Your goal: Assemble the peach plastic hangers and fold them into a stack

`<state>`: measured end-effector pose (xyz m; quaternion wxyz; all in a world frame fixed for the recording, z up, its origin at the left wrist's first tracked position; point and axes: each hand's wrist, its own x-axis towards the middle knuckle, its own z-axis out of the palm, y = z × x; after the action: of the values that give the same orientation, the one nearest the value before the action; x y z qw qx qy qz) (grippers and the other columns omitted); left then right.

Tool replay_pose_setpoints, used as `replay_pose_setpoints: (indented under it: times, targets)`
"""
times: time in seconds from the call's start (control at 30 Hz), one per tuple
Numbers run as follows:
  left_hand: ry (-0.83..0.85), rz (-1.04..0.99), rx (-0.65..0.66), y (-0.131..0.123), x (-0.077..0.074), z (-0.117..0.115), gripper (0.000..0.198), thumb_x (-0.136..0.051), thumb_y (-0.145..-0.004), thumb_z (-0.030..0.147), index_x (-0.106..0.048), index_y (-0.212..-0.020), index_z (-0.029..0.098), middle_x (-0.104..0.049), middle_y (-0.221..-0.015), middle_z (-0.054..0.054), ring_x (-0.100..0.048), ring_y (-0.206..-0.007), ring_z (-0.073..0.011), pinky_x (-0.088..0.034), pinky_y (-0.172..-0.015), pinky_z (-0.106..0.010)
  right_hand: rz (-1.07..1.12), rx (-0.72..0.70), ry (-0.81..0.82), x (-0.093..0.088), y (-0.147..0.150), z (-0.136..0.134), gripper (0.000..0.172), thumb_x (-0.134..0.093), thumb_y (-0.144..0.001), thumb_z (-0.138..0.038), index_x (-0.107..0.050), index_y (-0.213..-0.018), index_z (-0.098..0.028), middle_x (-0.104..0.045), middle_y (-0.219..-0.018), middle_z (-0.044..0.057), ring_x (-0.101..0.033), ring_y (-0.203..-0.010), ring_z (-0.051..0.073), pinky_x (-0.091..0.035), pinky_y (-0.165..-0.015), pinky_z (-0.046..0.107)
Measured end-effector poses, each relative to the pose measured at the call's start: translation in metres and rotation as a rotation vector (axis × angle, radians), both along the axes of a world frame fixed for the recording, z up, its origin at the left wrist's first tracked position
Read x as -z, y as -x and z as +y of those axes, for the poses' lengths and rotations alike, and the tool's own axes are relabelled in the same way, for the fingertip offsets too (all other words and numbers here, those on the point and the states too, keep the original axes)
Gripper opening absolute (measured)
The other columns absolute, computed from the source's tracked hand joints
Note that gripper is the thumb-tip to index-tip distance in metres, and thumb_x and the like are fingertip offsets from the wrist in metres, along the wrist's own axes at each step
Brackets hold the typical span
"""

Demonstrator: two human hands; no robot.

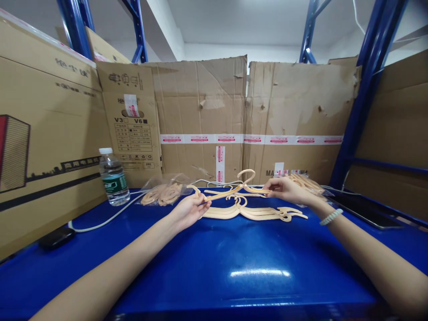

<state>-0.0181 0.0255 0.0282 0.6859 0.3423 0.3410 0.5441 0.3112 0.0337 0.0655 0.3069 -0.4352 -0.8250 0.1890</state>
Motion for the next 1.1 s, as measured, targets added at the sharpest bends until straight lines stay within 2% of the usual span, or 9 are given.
replay_pose_setpoints:
  times: [0.23,0.33,0.5,0.73,0.93,1.1]
  targets:
    - [-0.003,0.072,-0.060,-0.001,0.005,-0.001,0.029,-0.046,-0.084,-0.004,-0.047,-0.061,0.014,-0.054,-0.063,-0.002,-0.059,-0.055,-0.0092,-0.052,-0.058,-0.020,-0.016,-0.043,0.018,0.000,0.006,-0.004,0.036,-0.068,-0.069,-0.049,-0.063,-0.078,-0.014,-0.067,-0.078,0.005,-0.063,-0.076,0.021,-0.049,-0.067,0.030]
    - [-0.035,0.086,-0.097,-0.002,0.006,-0.002,0.030,-0.046,-0.083,-0.006,-0.046,-0.059,0.013,-0.053,-0.059,-0.001,-0.057,-0.052,-0.0085,-0.051,-0.056,-0.019,-0.016,-0.074,0.077,-0.003,0.010,-0.010,0.035,-0.068,-0.069,-0.047,-0.060,-0.079,-0.014,-0.067,-0.076,0.006,-0.064,-0.075,0.021,-0.049,-0.065,0.030]
    - [-0.096,0.089,-0.155,-0.003,0.007,-0.003,0.029,-0.051,-0.075,-0.010,-0.045,-0.058,0.013,-0.055,-0.059,-0.002,-0.056,-0.051,-0.0088,-0.049,-0.056,-0.020,-0.002,-0.114,0.213,-0.007,0.013,-0.018,0.035,-0.069,-0.070,-0.046,-0.057,-0.081,-0.016,-0.068,-0.072,0.005,-0.067,-0.075,0.022,-0.050,-0.065,0.031]
    - [-0.135,0.099,-0.242,-0.006,0.008,-0.005,0.029,-0.045,-0.078,-0.009,-0.045,-0.059,0.014,-0.052,-0.055,0.001,-0.055,-0.049,-0.0090,-0.048,-0.058,-0.022,0.009,-0.120,0.279,-0.006,0.014,-0.021,0.031,-0.069,-0.070,-0.040,-0.056,-0.085,-0.016,-0.071,-0.079,0.006,-0.068,-0.082,0.025,-0.050,-0.064,0.029]
    - [-0.157,0.098,-0.268,-0.006,0.008,-0.006,0.028,-0.045,-0.076,-0.009,-0.045,-0.059,0.014,-0.052,-0.054,0.002,-0.055,-0.049,-0.0082,-0.048,-0.058,-0.021,-0.009,-0.143,0.292,-0.009,0.020,-0.026,0.025,-0.068,-0.070,-0.036,-0.056,-0.081,-0.016,-0.069,-0.072,0.004,-0.068,-0.076,0.022,-0.049,-0.062,0.028]
    - [-0.170,0.097,-0.271,-0.005,0.008,-0.006,0.025,-0.053,-0.071,-0.008,-0.046,-0.060,0.014,-0.053,-0.056,0.002,-0.054,-0.048,-0.0079,-0.047,-0.055,-0.020,0.001,-0.151,0.335,-0.011,0.021,-0.029,0.023,-0.067,-0.070,-0.033,-0.056,-0.081,-0.017,-0.070,-0.072,0.004,-0.068,-0.074,0.021,-0.050,-0.062,0.028]
